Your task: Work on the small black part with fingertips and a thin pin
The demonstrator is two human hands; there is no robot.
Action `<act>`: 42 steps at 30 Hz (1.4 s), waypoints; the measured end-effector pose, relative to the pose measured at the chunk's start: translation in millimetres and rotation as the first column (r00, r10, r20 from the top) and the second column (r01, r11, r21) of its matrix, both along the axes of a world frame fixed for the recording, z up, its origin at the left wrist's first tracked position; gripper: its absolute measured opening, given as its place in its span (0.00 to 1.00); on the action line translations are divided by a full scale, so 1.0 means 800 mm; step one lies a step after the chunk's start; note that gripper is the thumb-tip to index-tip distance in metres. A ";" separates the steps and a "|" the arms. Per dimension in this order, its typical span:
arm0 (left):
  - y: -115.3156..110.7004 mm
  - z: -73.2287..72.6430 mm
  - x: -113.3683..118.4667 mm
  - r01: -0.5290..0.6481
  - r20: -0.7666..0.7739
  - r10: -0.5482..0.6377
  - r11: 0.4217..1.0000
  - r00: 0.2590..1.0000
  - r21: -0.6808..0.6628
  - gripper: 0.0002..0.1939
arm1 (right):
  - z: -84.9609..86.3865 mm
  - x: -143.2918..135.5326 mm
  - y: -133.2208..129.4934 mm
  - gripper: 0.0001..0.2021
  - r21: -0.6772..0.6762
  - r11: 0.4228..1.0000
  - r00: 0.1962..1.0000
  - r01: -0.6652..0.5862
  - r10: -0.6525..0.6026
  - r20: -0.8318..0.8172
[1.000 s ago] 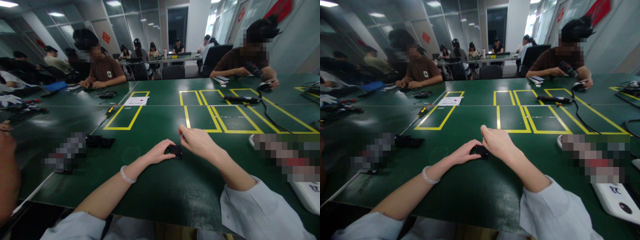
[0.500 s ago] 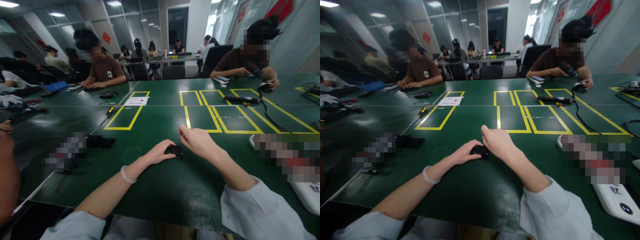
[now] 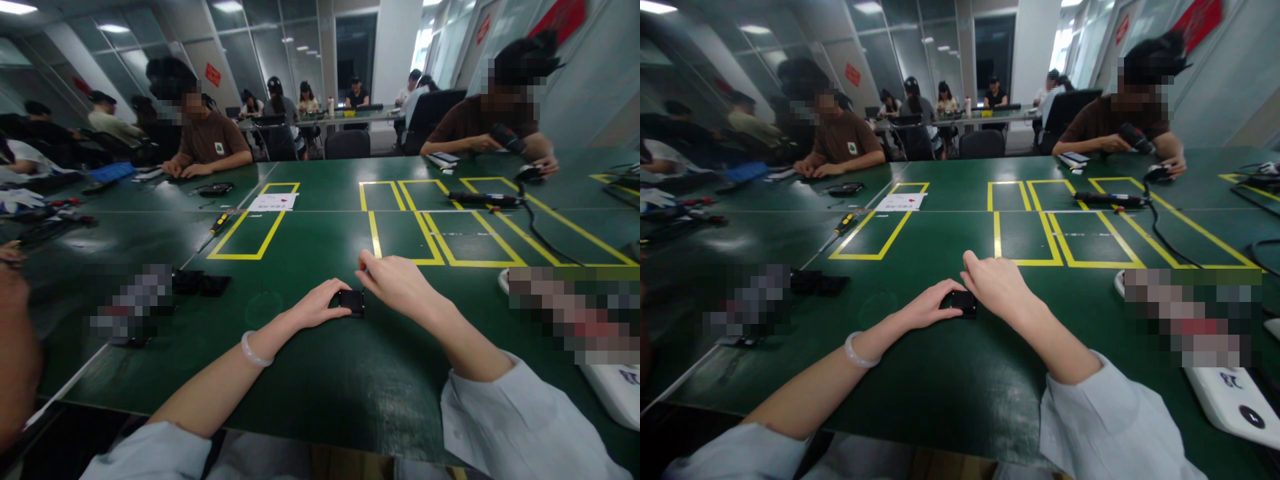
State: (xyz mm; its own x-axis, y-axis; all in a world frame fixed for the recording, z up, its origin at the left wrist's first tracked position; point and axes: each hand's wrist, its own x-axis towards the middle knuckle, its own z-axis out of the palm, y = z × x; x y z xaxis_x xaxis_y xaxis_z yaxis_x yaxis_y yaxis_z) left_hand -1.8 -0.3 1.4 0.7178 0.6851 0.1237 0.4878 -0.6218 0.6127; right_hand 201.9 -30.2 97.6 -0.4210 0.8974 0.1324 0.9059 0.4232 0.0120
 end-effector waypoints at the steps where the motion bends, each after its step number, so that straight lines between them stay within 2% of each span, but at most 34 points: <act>1: 0.000 0.000 0.000 -0.002 -0.001 0.002 1.000 1.000 0.001 0.20 | 0.000 0.000 0.000 0.11 0.004 1.000 1.000 0.002 -0.002 0.013; 9: 0.000 -0.003 0.000 -0.002 0.007 0.002 1.000 1.000 0.005 0.19 | 0.002 -0.002 0.000 0.10 -0.002 1.000 1.000 -0.013 0.013 -0.002; 15: 0.000 -0.003 0.001 -0.007 0.003 0.007 1.000 1.000 0.006 0.20 | 0.001 -0.002 0.001 0.13 -0.009 1.000 0.999 0.008 -0.008 0.053; 21: 0.000 -0.002 0.000 -0.004 0.009 0.004 1.000 1.000 0.000 0.20 | 0.004 -0.003 -0.002 0.11 -0.022 1.000 1.000 -0.011 0.011 -0.002; 27: 0.000 -0.001 0.000 0.001 0.005 -0.001 1.000 1.000 0.011 0.19 | 0.004 -0.003 0.000 0.12 -0.016 1.000 0.999 0.007 -0.007 0.046; 32: 0.000 -0.001 0.000 0.000 -0.001 0.000 1.000 1.000 0.012 0.19 | 0.003 -0.002 -0.002 0.10 -0.007 1.000 1.000 -0.021 0.021 -0.013; 38: -0.001 0.000 0.000 0.006 -0.003 -0.006 1.000 1.000 0.016 0.19 | 0.002 -0.002 0.001 0.12 -0.001 1.000 0.999 0.001 -0.001 0.047; 42: 0.000 -0.001 0.000 0.005 -0.004 -0.005 1.000 1.000 0.020 0.19 | 0.002 -0.001 -0.001 0.10 -0.003 1.000 1.000 -0.027 0.027 -0.004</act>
